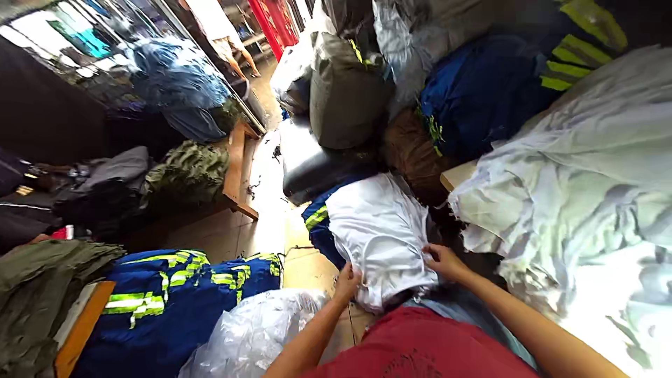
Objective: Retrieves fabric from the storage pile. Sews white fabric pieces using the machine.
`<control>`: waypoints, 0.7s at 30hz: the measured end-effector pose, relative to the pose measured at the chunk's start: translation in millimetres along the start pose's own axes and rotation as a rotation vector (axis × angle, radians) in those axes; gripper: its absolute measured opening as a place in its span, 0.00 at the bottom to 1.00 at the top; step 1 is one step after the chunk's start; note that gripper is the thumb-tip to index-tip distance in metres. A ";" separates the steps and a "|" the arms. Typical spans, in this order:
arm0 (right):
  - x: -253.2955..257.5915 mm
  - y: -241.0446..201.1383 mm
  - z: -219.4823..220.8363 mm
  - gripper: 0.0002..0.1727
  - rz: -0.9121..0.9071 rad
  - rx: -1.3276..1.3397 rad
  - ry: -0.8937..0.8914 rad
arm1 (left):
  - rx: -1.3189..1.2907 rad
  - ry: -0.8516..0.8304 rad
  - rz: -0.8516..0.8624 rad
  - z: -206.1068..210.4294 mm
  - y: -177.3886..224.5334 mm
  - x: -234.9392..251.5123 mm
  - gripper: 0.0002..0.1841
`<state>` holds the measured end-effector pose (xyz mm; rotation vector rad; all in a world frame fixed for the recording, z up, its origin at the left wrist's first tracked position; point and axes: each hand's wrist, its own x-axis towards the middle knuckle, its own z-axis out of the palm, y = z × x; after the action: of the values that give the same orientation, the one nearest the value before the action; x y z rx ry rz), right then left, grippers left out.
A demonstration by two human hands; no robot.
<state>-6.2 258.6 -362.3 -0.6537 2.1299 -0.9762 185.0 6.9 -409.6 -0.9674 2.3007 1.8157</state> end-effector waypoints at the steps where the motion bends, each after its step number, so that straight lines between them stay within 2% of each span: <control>1: -6.8 1.4 2.0 0.22 -0.017 0.010 0.021 | 0.027 0.006 -0.015 -0.6 3.0 -0.8 0.22; 6: -21.0 -8.3 -6.8 0.19 -0.055 -0.057 0.056 | 0.149 -0.119 -0.154 -18.3 38.3 -1.9 0.20; 9: -27.2 1.0 -3.0 0.19 -0.057 -0.051 0.100 | 0.114 -0.162 -0.143 -16.4 30.3 -5.8 0.19; 12: -35.9 9.1 4.9 0.20 -0.021 -0.023 0.063 | 0.172 -0.189 -0.173 -8.4 14.2 -9.5 0.19; 16: -54.2 5.2 4.1 0.21 -0.021 -0.019 -0.005 | 0.287 -0.287 -0.269 -5.7 16.7 -12.3 0.18; 18: -65.4 6.7 10.9 0.22 -0.063 0.015 -0.028 | 0.445 -0.339 -0.273 -10.9 14.6 -8.4 0.17; 21: -99.9 2.9 6.8 0.26 -0.164 0.039 0.003 | 1.019 -0.476 -0.132 -10.3 50.4 7.5 0.23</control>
<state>61.7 324.9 -329.9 -0.8182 2.0797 -1.1040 157.2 0.0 -366.2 -0.4220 2.2656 0.5254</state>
